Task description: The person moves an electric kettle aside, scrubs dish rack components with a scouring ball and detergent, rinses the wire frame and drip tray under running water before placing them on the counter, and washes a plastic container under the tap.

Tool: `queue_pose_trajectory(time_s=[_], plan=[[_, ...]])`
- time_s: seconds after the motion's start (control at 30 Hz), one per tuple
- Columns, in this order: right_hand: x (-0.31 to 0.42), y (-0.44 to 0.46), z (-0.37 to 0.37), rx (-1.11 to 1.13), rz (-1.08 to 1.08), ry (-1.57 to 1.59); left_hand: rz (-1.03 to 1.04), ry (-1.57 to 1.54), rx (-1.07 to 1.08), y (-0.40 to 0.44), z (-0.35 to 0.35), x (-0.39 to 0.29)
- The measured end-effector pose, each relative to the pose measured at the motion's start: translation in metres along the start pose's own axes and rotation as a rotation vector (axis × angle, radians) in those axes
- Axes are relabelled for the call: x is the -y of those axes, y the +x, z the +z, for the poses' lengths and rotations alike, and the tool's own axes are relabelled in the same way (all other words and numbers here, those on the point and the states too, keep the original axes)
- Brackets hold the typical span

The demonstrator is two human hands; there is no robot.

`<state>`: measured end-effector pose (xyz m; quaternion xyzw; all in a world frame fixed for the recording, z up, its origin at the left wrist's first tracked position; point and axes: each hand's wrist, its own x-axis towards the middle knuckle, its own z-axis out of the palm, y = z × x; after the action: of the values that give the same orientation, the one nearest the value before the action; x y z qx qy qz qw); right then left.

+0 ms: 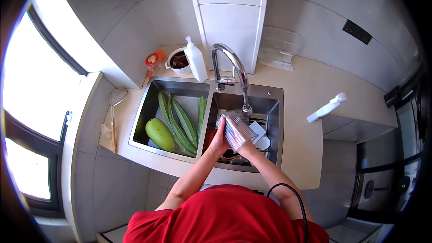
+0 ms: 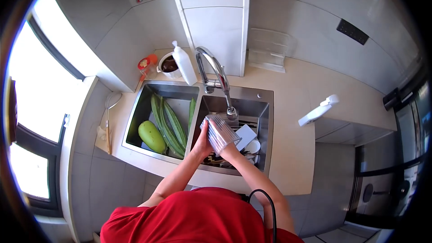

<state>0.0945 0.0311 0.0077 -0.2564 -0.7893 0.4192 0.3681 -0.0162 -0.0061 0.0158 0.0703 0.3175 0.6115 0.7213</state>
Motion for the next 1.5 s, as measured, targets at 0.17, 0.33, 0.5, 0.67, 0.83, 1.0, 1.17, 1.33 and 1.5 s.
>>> queue_pose_trajectory(time_s=[0.17,0.33,0.5,0.67,0.83,1.0,1.17,1.33,1.5], plan=[[0.020,-0.010,-0.016,0.087,-0.197,-0.353,-0.063,-0.117,0.027,0.006,0.008,-0.010],[0.009,0.024,-0.010,-0.019,0.112,0.003,-0.094,-0.058,-0.017,0.018,0.016,0.000],[-0.027,0.030,0.007,-0.099,0.277,0.129,0.023,0.314,-0.358,0.025,0.012,-0.002],[-0.057,0.016,0.006,-0.122,0.106,-0.121,0.075,0.235,-0.260,0.011,0.016,-0.007],[0.017,0.016,-0.014,-0.071,0.385,0.509,0.015,0.017,-0.012,0.018,0.007,-0.028],[-0.024,0.018,-0.014,-0.073,-0.193,-0.318,0.049,-0.040,-0.050,0.019,0.017,0.002],[-0.030,0.023,-0.002,-0.208,0.067,-0.343,0.050,0.059,-0.171,0.024,0.019,0.016],[-0.008,0.013,-0.015,-0.091,0.323,0.249,0.160,0.199,-0.128,0.025,0.001,0.012],[-0.048,0.023,-0.008,-0.164,-0.196,-0.469,0.105,0.081,0.008,0.026,0.019,0.010]])
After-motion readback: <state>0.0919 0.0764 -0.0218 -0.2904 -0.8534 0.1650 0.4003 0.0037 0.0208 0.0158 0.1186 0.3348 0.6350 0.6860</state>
